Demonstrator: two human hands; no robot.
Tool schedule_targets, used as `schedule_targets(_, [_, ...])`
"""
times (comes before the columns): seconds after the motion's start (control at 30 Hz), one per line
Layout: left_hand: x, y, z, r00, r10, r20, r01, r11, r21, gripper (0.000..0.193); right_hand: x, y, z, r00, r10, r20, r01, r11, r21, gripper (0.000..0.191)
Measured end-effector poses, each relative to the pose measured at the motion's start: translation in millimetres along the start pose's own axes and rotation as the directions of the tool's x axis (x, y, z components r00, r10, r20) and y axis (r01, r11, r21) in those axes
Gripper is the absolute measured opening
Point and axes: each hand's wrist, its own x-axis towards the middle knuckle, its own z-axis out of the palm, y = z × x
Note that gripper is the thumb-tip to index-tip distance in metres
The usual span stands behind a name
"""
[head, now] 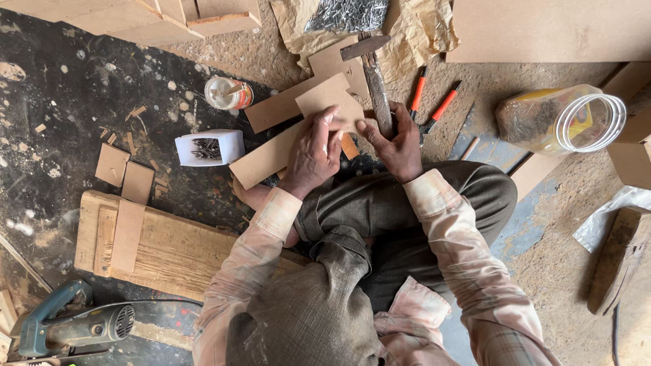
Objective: The person assembles a small wooden structure by hammering nails into pre-cut pieces and applying glue to the joints. They use a hammer and pliers to secure the components and a small stick to spread adhesive.
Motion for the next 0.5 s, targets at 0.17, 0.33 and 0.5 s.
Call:
schedule_targets(0.17, [3, 1, -12, 0.951, -0.253, -0.175, 0.28, 0.948, 0.151, 0.1, 0, 10, 1, 0.999, -0.047, 0.007, 0.047, 0.998, -0.031, 0.038])
schedule_targets(0.33, [29, -37, -27, 0.771, -0.622, 0.135, 0.63, 0.776, -0.029, 0.137, -1, 13, 2, 0.995, 0.099, 0.024, -0.1, 0.995, 0.016, 0.036])
schedule_targets(0.5, [35, -69, -15, 0.725, -0.582, 0.369, 0.635, 0.772, -0.028, 0.135, 0, 17, 3, 0.995, -0.092, 0.035, 0.091, 0.996, 0.023, 0.037])
